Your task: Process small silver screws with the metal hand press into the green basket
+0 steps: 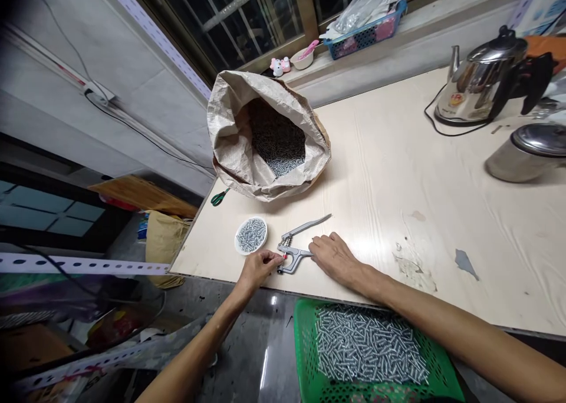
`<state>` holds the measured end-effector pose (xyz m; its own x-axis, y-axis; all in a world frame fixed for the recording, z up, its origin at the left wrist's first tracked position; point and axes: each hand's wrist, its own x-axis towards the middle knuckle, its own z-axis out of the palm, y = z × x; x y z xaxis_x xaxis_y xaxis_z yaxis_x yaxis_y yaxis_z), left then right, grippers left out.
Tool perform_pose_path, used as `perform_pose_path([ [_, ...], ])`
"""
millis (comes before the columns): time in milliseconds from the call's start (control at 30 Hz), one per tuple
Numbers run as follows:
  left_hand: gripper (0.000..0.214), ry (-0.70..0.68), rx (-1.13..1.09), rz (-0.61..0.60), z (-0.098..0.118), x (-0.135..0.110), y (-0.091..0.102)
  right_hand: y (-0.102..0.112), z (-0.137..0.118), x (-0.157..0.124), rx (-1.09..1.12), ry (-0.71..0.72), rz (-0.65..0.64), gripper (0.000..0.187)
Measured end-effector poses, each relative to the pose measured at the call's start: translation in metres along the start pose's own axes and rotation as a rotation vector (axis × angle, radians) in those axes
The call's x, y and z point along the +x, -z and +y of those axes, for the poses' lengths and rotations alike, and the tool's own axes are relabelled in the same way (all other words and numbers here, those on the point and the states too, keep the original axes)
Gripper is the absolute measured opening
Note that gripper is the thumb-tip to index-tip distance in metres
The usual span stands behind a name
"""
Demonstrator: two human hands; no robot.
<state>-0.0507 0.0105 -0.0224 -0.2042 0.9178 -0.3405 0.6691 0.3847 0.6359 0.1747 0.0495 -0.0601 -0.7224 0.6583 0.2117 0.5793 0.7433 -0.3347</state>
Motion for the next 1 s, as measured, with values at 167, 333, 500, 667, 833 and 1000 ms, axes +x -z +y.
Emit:
perform_pose_path([
  [167,0.03,0.055,-0.035,-0.074,-0.001,0.002,-0.002,-0.002,0.008,0.002,0.005,0.01,0.02,0.01],
  [333,0.025,0.2,-0.119,-0.191,0.004,0.002,-0.002,-0.006,0.01,0.003,-0.004,0.027,0.036,0.014],
  [500,0.031,0.308,-0.162,-0.233,0.012,0.001,-0.003,-0.001,0.01,0.003,-0.003,0.024,0.001,0.013],
  [667,0.036,0.249,-0.107,-0.29,0.012,-0.005,-0.005,0.016,0.013,-0.001,0.052,0.022,-0.075,0.008],
  [833,0.038,0.113,0.026,-0.28,0.003,-0.011,-0.009,0.023,0.033,0.004,0.052,0.008,-0.076,0.076],
  [1000,0.04,0.057,0.054,-0.251,-0.001,-0.016,-0.012,0.03,0.048,0.02,0.011,0.059,-0.276,0.104],
])
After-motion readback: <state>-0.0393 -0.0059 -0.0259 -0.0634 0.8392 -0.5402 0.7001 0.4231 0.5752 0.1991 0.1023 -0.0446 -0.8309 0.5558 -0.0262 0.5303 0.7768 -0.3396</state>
